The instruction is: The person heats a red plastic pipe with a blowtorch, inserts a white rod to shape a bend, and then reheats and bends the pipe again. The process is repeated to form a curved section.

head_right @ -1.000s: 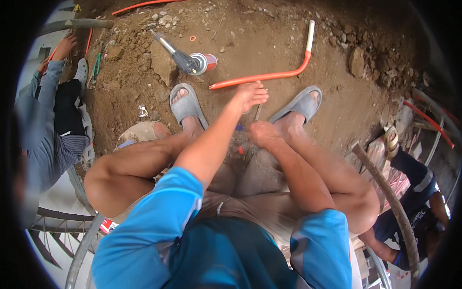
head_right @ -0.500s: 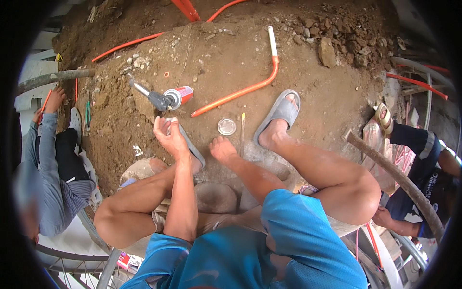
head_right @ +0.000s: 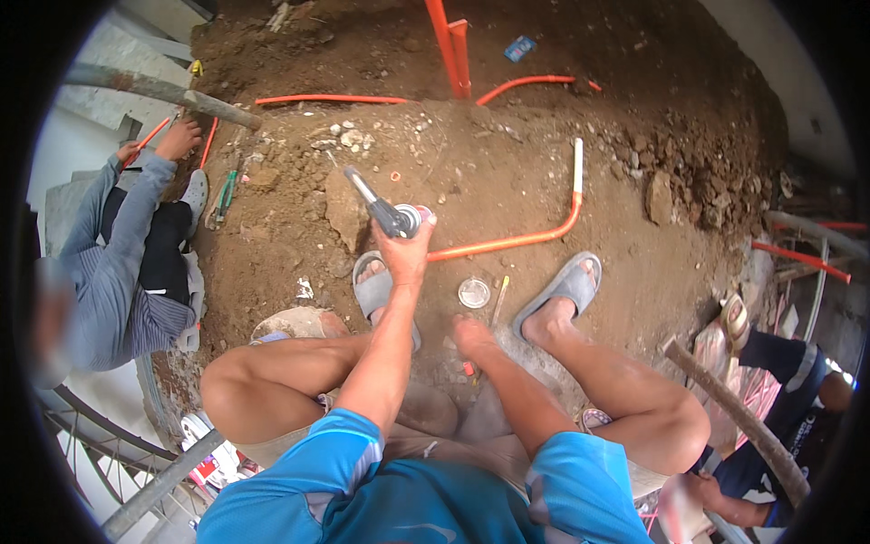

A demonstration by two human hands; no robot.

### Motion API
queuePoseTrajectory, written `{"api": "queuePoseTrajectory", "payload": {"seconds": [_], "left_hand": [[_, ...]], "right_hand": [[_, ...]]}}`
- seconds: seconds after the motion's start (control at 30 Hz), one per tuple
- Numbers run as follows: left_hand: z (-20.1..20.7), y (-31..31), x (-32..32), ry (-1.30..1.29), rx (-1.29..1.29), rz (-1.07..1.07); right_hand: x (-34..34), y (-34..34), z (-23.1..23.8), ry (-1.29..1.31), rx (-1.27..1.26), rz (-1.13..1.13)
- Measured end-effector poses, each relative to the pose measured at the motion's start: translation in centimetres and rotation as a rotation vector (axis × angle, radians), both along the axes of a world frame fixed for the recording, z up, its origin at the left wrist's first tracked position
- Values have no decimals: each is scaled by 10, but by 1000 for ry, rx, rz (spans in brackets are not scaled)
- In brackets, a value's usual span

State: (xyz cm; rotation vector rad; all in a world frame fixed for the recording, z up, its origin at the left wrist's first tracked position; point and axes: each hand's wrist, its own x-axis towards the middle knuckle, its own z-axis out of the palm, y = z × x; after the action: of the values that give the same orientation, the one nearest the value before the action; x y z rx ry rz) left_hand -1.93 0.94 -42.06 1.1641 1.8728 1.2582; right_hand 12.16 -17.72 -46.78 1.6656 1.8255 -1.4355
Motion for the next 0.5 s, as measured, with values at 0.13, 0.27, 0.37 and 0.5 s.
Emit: {"api": "queuePoseTrajectory", "payload": {"seconds": [0.13, 0.27, 0.37, 0.5], "left_hand": [[1, 7, -2, -142, -6, 59], [41, 12, 14, -294, 3, 8], [98, 11, -3, -377, 84, -15], [273, 10, 5, -547, 92, -433]], "right_hand": [[33, 17, -4, -58, 137, -18], [71, 53, 15, -68, 244, -281], [66, 87, 81, 56, 505, -758], [64, 128, 170, 424, 721, -1389]]}}
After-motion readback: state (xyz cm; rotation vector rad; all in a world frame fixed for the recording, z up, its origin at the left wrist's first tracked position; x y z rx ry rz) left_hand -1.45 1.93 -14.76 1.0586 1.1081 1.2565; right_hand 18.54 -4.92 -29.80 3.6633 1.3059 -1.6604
